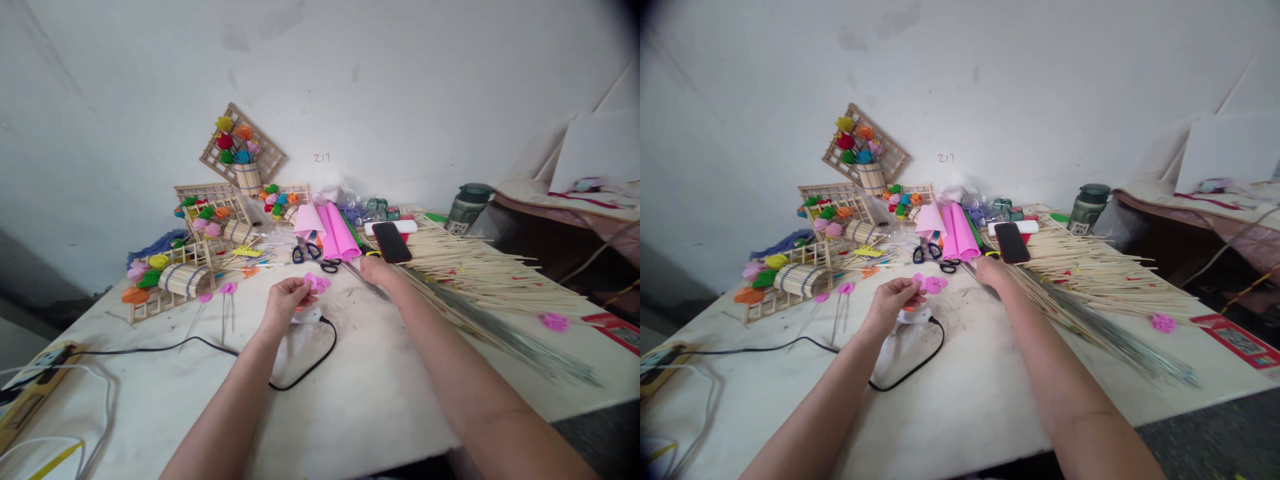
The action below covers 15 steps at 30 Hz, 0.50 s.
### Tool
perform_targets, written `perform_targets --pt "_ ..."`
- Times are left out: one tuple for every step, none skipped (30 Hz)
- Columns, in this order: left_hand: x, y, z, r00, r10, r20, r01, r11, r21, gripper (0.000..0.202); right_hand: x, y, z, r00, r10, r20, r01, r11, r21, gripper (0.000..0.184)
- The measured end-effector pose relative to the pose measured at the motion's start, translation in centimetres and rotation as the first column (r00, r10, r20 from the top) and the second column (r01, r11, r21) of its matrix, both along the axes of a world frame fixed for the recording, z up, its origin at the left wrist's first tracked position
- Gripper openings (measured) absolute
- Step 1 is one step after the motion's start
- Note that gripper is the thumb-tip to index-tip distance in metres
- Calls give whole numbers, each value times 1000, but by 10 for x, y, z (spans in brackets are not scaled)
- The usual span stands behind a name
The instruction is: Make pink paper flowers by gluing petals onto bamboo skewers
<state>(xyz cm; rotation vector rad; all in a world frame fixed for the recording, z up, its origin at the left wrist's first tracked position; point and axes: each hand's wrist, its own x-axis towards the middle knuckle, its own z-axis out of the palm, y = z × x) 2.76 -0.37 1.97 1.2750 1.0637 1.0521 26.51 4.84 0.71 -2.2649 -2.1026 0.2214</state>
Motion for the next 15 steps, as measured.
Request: perform_targets --pt "0 0 0 1000 -3 9 3 1000 -1 37 0 -1 1 1000 1 -6 -1 1000 2 29" --pt "0 0 0 1000 -5 18 5 1000 0 37 -1 -1 1 1000 1 -12 -1 1000 2 28" --pt "0 0 -1 1000 -7 26 7 1000 0 37 -1 -2 2 1000 -2 -16 2 1000 -1 26" --pt "0 0 -1 999 -8 31 8 1000 -1 37 -2 -2 4 1000 -7 -19 7 1000 -4 24" --pt "0 0 -1 999 -9 33 9 1000 -3 37 -3 -3 5 1000 -12 -22 12 1000 -9 22" --pt "0 0 -1 999 -7 35 8 1000 -4 37 -4 -4 7 1000 -18 -24 18 1000 -14 21" --pt "0 1 -1 999 -7 36 7 1000 -5 37 -5 -5 10 999 -24 -25 23 1000 -20 20" --pt "0 1 -1 999 -7 36 8 1000 -4 37 -6 -6 13 999 -28 -26 27 999 -24 19" --pt "0 1 -1 999 -8 34 9 1000 -3 38 -7 -8 16 999 -30 -27 29 999 -29 19" --pt "0 1 -1 999 -8 33 8 1000 -2 38 -7 -10 19 999 -31 -27 30 999 -33 19" --pt "-1 1 -1 1000 -6 30 6 1000 -2 38 -7 -11 23 999 -31 -28 30 999 -37 19" --pt "-1 1 -1 1000 -4 27 4 1000 -2 38 -7 -13 26 999 -31 -28 30 999 -39 19" --pt "-1 1 -1 1000 -1 26 1 1000 -1 38 -6 -14 30 999 -33 -26 32 999 -40 20" --pt "-1 1 0 1000 0 25 0 1000 0 38 -5 -15 32 999 -38 -24 37 999 -39 22" --pt "-1 1 0 1000 1 24 -1 1000 2 37 -4 -16 35 999 -44 -20 43 998 -34 23"
